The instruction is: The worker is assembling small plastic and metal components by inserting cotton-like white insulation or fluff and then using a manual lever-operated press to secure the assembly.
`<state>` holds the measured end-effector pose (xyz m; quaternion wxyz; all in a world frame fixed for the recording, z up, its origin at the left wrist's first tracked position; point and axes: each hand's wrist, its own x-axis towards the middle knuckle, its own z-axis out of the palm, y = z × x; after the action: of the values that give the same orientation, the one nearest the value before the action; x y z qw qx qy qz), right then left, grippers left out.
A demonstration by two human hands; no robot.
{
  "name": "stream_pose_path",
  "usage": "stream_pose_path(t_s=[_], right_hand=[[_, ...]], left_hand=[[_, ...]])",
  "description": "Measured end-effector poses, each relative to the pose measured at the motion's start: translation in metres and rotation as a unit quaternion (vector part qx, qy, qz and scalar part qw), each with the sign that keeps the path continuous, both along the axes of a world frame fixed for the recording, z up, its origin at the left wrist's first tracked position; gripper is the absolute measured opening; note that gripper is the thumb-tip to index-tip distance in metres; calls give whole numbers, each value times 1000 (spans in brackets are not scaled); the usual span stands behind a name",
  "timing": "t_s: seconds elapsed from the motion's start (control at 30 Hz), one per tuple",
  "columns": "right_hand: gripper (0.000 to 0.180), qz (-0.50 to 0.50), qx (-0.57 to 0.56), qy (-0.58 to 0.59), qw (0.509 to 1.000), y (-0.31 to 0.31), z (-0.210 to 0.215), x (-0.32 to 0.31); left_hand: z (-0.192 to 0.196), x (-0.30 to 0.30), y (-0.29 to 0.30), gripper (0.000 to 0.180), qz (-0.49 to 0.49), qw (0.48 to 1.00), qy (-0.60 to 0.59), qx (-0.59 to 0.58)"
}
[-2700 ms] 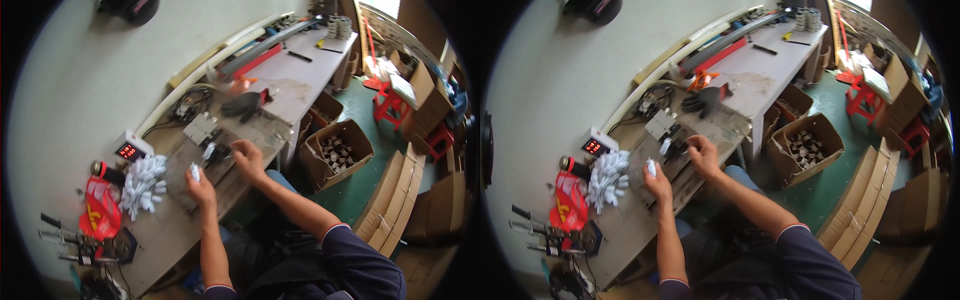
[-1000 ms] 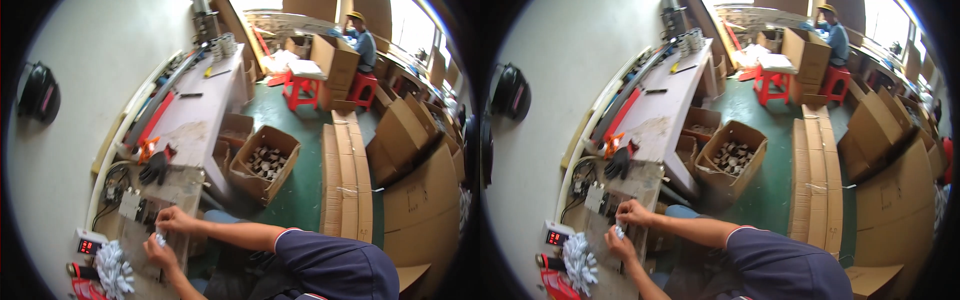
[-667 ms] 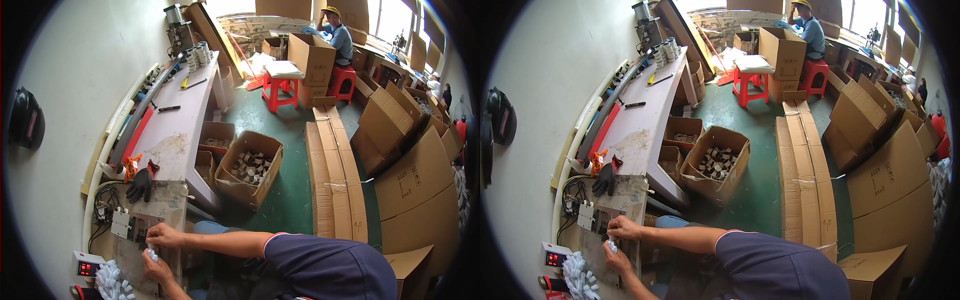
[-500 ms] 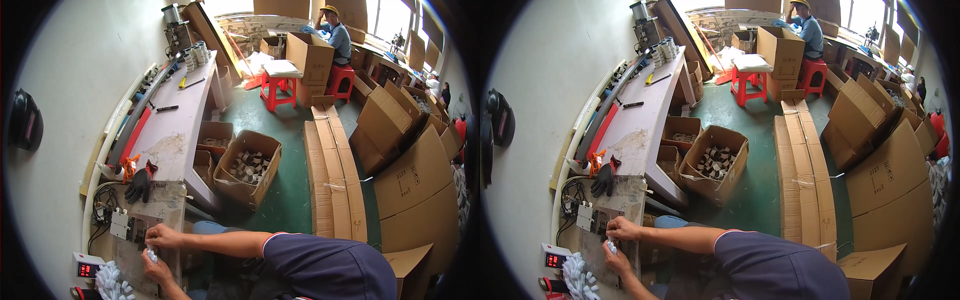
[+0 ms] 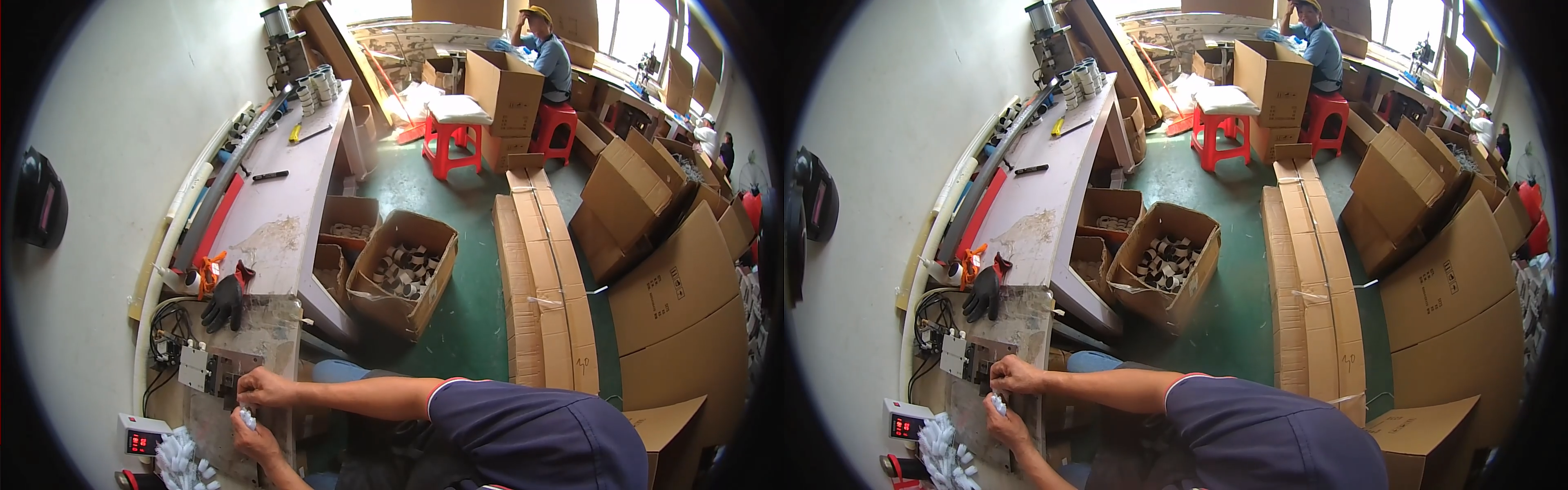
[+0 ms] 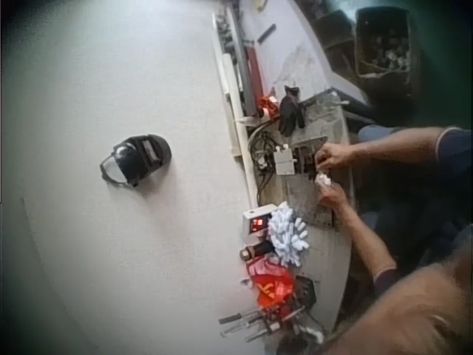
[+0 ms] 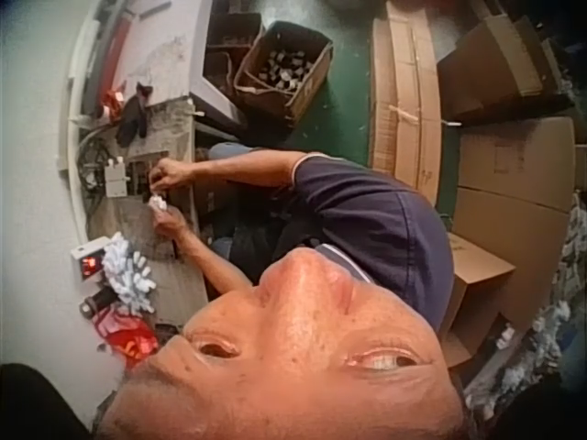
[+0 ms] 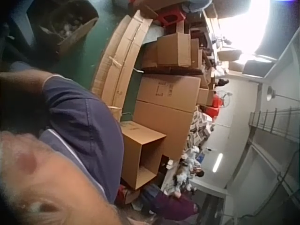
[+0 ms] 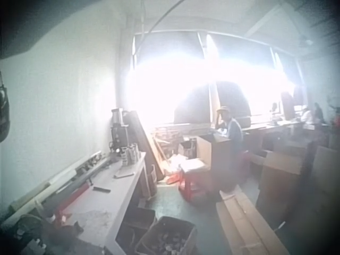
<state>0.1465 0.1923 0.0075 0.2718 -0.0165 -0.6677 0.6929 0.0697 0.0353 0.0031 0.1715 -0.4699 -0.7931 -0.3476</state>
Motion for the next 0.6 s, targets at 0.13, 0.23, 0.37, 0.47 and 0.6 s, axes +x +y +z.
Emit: stream_pose_path(t_s=[0.13,0.23,0.37,0.47,0.6], right_hand=[[18,-43,30,13,999,-2,-3,-2],[18,-50,6,9,999,-5,-4,-2],[18,-90,-34,-3,995,-4,-4,-3],[21,-93,-142,22,985,-8,-1,3],[28,-129,-156,-12,979,-17,-4,63]], left_hand=[[-4,-4,1,26,-3,1000,13,4],[-5,-4,2,28,-5,1000,18,7],[-6,-5,2,24,10,1000,28,8],[-9,-9,0,19,76,995,-45,42],[-11,-15,-4,17,93,987,-49,121]])
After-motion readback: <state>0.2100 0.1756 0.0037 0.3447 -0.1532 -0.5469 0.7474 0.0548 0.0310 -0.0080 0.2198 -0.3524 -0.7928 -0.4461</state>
